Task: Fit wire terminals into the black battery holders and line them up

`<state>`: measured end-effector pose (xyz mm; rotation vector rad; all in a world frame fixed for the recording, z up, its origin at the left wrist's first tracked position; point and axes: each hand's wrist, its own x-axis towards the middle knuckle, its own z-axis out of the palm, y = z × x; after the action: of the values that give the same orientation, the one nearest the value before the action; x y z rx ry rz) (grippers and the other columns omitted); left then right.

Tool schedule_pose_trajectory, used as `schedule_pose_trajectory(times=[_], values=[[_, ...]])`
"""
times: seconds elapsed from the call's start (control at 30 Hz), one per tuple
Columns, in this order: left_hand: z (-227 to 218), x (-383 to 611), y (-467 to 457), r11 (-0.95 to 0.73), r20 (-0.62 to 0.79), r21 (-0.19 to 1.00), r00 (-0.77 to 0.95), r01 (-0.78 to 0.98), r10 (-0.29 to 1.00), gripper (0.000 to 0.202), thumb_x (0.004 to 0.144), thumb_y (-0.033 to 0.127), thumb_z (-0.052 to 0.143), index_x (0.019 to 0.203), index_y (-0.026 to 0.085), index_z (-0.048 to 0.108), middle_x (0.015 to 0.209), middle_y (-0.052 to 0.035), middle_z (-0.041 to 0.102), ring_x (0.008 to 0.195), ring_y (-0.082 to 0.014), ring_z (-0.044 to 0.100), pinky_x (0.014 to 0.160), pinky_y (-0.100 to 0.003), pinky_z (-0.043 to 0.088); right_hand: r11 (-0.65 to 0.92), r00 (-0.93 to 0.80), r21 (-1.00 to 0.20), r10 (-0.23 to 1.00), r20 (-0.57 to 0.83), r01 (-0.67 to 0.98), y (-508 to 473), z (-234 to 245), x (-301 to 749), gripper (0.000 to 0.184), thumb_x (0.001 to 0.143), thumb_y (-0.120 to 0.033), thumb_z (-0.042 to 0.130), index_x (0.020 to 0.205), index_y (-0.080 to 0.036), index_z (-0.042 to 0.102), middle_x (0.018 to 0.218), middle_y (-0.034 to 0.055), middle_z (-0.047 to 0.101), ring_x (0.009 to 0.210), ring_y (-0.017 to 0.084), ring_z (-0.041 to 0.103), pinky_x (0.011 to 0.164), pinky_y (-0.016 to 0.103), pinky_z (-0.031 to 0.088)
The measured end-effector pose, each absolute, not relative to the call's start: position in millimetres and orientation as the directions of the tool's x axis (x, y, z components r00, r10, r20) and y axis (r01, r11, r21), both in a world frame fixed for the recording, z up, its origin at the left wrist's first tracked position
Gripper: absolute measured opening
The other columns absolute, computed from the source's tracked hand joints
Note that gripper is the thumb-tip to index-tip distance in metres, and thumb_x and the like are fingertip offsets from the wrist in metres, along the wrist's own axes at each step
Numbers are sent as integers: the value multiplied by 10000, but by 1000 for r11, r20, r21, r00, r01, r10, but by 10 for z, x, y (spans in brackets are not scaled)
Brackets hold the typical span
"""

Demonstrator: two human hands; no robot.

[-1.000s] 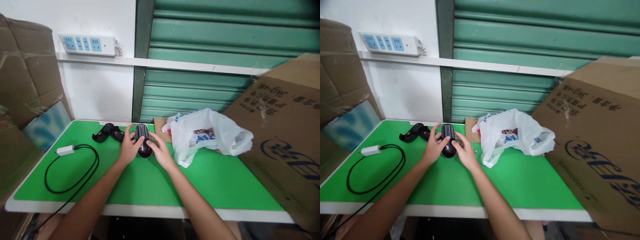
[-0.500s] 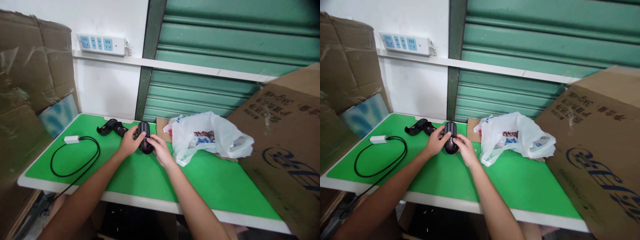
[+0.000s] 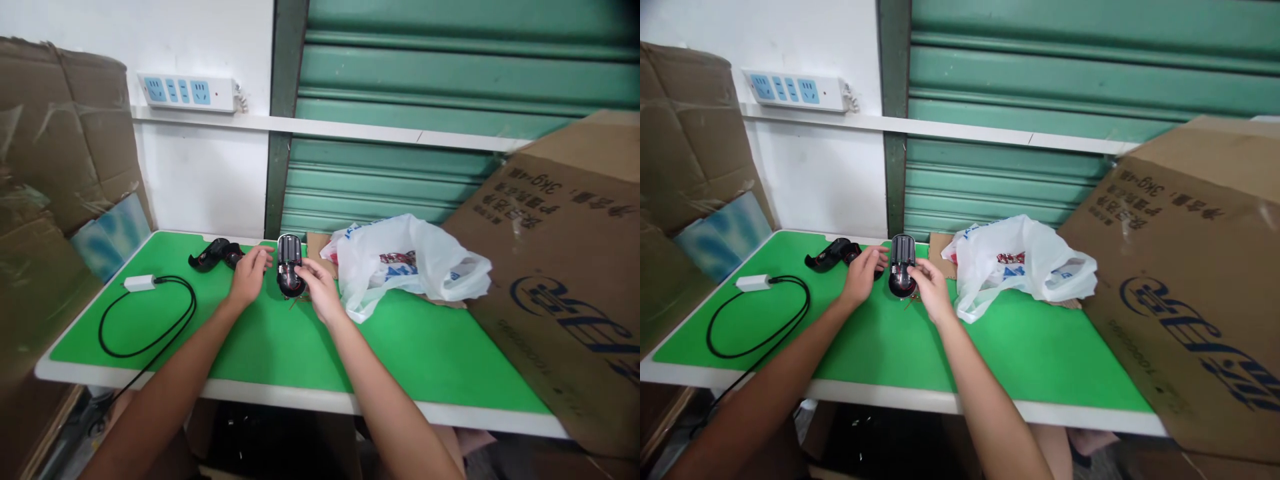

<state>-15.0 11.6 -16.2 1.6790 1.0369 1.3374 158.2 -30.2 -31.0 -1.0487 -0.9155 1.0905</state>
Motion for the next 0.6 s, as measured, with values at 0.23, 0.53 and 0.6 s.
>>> schedule_pose_trajectory(times=[0.23, 0.53, 0.6], values=[[-192, -94, 68, -460, 431, 855, 168, 239, 887, 233, 909, 310, 642, 1092, 182, 711, 934, -61, 737, 799, -181, 688, 770, -313, 567, 147, 254, -968, 963, 93, -203, -299, -362, 1610, 424, 675, -494, 826, 982, -222, 717, 794, -17, 698, 720, 188, 611, 667, 301, 469], [-180, -109, 42, -491, 447, 835, 214, 246, 868, 283, 952, 297, 569, 1156, 176, 724, 976, -72, 735, 811, -181, 689, 755, -299, 561, 152, 227, -971, 968, 108, -186, -279, -369, 1600, 370, 696, -470, 809, 944, -217, 705, 762, -23, 689, 716, 184, 615, 696, 301, 466], [-157, -110, 20, -487, 432, 839, 246, 243, 868, 376, 985, 322, 527, 1296, 171, 674, 983, -68, 721, 775, -162, 674, 711, -275, 545, 148, 224, -968, 969, 101, -202, -275, -370, 1591, 365, 690, -465, 812, 934, -221, 695, 748, -28, 680, 712, 182, 613, 685, 296, 468]])
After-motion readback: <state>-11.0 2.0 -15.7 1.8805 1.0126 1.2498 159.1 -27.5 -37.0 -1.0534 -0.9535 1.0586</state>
